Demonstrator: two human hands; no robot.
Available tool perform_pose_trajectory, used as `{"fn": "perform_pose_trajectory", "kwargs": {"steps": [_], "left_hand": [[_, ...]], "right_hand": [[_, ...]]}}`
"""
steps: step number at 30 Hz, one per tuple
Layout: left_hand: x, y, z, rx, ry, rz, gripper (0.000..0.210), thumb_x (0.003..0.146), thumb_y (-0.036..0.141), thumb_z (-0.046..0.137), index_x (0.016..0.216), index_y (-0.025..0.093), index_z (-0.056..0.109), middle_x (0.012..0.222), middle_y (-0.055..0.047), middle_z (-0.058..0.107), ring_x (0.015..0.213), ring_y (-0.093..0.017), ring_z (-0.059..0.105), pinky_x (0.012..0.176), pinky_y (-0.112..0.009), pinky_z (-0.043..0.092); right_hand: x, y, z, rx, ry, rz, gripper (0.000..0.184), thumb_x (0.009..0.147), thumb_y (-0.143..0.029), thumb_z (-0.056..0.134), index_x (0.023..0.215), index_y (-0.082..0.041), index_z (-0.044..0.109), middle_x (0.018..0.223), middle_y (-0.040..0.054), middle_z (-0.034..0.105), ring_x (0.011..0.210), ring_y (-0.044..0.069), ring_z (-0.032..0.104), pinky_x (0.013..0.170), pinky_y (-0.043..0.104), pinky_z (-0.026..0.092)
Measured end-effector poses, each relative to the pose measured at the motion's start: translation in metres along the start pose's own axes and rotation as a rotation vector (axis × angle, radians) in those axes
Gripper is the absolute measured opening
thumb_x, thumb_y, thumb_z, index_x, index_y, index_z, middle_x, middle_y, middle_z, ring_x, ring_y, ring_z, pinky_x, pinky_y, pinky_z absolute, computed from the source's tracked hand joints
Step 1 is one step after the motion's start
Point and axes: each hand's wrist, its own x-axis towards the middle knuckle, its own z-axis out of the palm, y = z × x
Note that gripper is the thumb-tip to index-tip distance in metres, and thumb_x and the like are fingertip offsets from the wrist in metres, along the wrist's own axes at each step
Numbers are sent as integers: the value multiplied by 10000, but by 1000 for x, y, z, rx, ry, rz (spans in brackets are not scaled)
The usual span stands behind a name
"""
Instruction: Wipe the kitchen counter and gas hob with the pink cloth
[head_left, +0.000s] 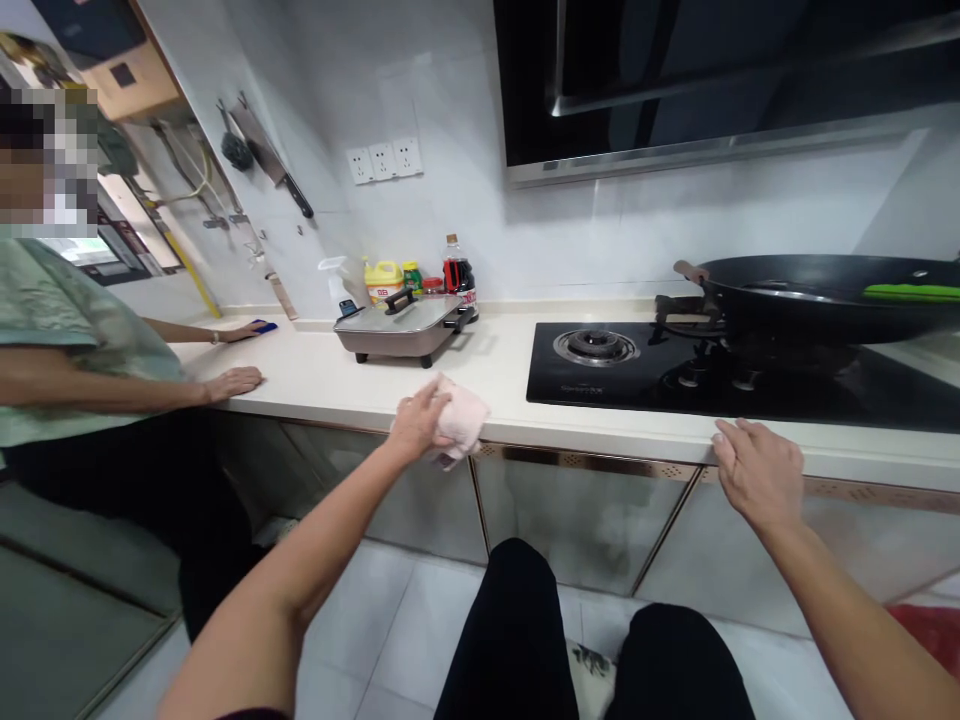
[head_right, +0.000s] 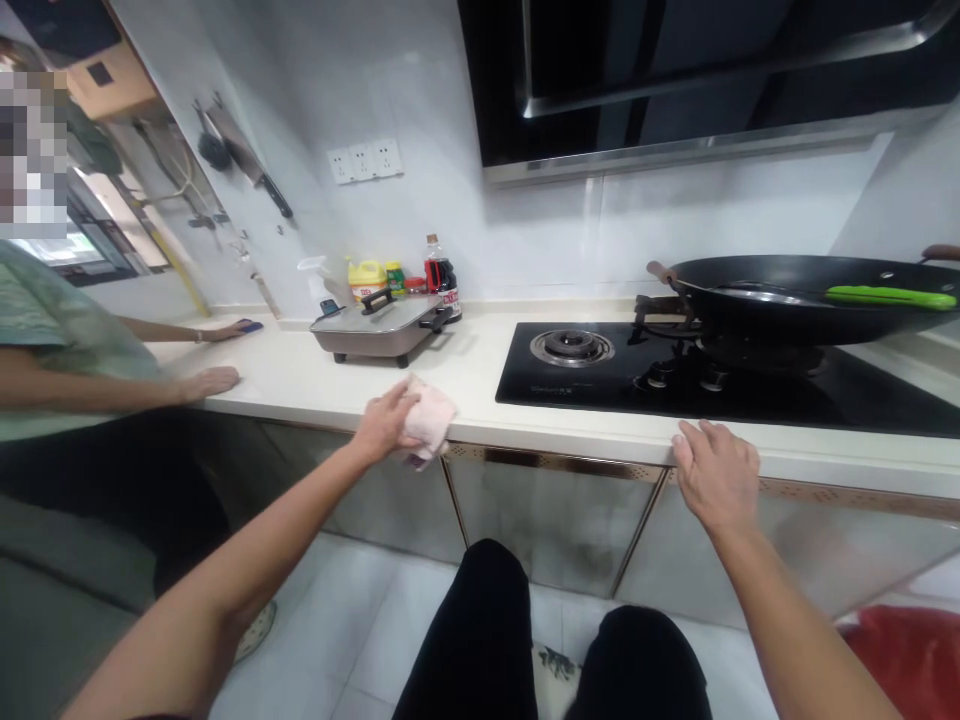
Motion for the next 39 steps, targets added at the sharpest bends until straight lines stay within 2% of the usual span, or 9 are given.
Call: {"fn": "perform_pose_trajectory", "kwargs": {"steps": [3, 6, 9, 15, 18, 22, 27, 32, 39], "left_hand": [[-1, -37, -6, 29, -85, -171, 907, 759, 580, 862, 1546, 300, 507, 1729, -187, 259, 1561, -421, 272, 1216, -590, 272], [4, -38, -5, 38, -120, -221, 830, 821, 624, 795, 1547, 325, 525, 1698, -177, 336, 1553, -421, 277, 1194, -624, 299], [9, -8, -4, 38, -57, -139, 734, 879, 633, 732, 1531, 348, 554, 1669, -148, 397, 1524, -400, 326, 1181, -603, 337], [19, 97, -1, -66, 63, 87, 659, 971, 665, 566, 1532, 319, 566, 1648, -140, 432, 1484, -419, 378, 1126, -635, 388], [26, 120, 1, -113, 104, 171, 531, 1031, 563, 505, 1500, 332, 594, 1633, -110, 469, 1467, -381, 422, 1122, -605, 404], [45, 102, 1, -179, 35, 115, 446, 1077, 454, 409, 1427, 317, 648, 1613, -85, 514, 1460, -338, 464, 1133, -573, 413], [87, 78, 2, -220, -154, -53, 516, 1077, 504, 332, 1489, 324, 585, 1691, -91, 402, 1532, -348, 373, 1173, -662, 334], [135, 83, 16, -177, -107, -209, 542, 1070, 520, 297, 1460, 311, 610, 1694, -111, 385, 1506, -370, 383, 1142, -664, 358], [210, 90, 34, -294, -14, -296, 517, 1069, 493, 332, 1365, 239, 672, 1593, -155, 510, 1438, -382, 453, 1140, -585, 381]], "right_hand": [[0, 0, 1, 19, 5, 4, 504, 1067, -452, 370, 1288, -152, 709, 1347, 192, 652, 1213, 332, 574, 1040, 486, 395], [1, -2, 1, 22, 9, 6, 496, 1064, -444, 379, 1277, -145, 713, 1339, 198, 653, 1208, 330, 571, 1038, 487, 392], [2, -5, 1, 16, 21, 22, 490, 1061, -439, 385, 1263, -142, 718, 1335, 198, 654, 1204, 332, 567, 1036, 487, 390], [2, -9, -2, 9, 21, 36, 456, 1050, -415, 406, 1259, -156, 717, 1322, 195, 655, 1209, 344, 575, 1053, 523, 394], [1, -7, -6, -15, -9, 0, 448, 1049, -409, 405, 1301, -172, 690, 1347, 183, 644, 1202, 331, 576, 1045, 508, 405], [5, 2, -11, -40, -54, -29, 444, 1054, -439, 396, 1292, -206, 689, 1310, 144, 665, 1147, 307, 580, 953, 457, 420], [28, 25, -9, 6, -101, -89, 464, 1047, -445, 377, 863, -208, 732, 919, 95, 665, 872, 243, 535, 738, 385, 336], [40, 29, 4, -45, -7, -56, 462, 1023, -431, 424, 676, -196, 619, 779, 82, 569, 741, 207, 404, 671, 355, 224], [28, 24, 16, -38, 201, -62, 379, 1006, -333, 423, 811, -213, 726, 781, 73, 626, 763, 222, 438, 699, 370, 231]]}}
